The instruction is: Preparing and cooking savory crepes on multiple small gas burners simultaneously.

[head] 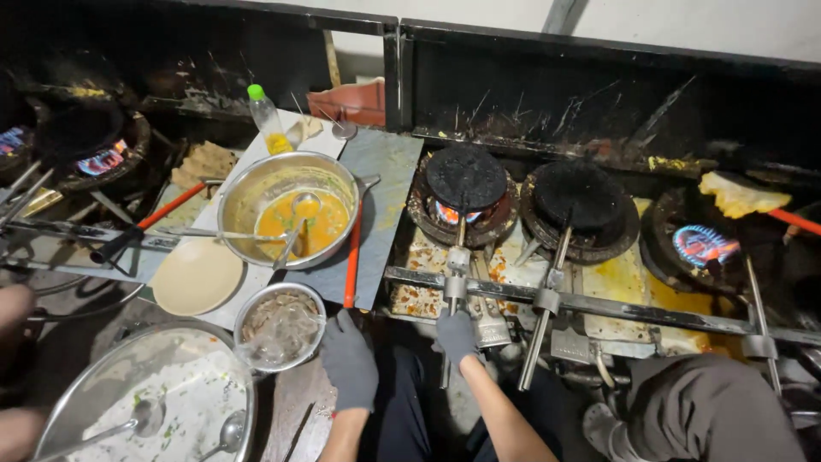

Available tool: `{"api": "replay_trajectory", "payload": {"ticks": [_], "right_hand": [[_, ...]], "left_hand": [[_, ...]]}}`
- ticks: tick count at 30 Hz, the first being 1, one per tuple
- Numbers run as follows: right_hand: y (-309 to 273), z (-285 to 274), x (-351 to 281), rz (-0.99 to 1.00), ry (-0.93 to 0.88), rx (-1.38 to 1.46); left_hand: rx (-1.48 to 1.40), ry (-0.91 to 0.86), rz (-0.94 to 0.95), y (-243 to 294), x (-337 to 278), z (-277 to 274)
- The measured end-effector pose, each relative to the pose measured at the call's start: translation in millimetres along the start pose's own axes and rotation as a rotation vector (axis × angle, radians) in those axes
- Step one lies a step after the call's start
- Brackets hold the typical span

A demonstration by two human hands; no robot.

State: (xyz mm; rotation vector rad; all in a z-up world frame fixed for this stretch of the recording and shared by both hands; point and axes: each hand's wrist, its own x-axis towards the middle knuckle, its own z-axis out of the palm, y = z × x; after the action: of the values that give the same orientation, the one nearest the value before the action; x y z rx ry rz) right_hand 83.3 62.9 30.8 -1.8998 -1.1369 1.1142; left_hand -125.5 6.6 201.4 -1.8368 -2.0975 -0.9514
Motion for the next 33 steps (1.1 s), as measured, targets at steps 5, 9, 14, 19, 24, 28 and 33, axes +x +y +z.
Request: {"api": "replay_trajectory", "payload": {"ticks": [5,9,14,19,24,28,33], "right_hand": [[-53.8,-18.8,-31.8,0.219,0.099,0.038],[-15.0,-7.5,-8.1,0.194,0.108,0.066],[-35.3,-13.6,-24.5,0.155,0.075,0.174],[-33.5,-6.9,-16.3,0.184,0.162,0.049],[-47.5,-10.4,-26.5,0.233,0.18,0.05],[4.7,13.1,10.4,0.095,0.316,-0.124],[-18.3,3.5,-9.1,0.151,0.108,0.233]], "left_hand": [[-0.104,-0.29,-0.261,-39.4,-24.4,51.6],[-0.269,-0.269,-0.279,-30.5,-25.9,34.0],[-0.787,-0.343,-0.308,-22.1,-22.1,11.7],[-1.044,-0.621,-0.672,-60.3,-32.9,41.2],[-1.076,-0.741,-0.71,-100.8,-44.5,73.6],[-0.366,-0.187,-0.036,-26.9,-22.9,-11.9],[-0.386,-0.34,0.095,48.0,-86.9,9.3]]}}
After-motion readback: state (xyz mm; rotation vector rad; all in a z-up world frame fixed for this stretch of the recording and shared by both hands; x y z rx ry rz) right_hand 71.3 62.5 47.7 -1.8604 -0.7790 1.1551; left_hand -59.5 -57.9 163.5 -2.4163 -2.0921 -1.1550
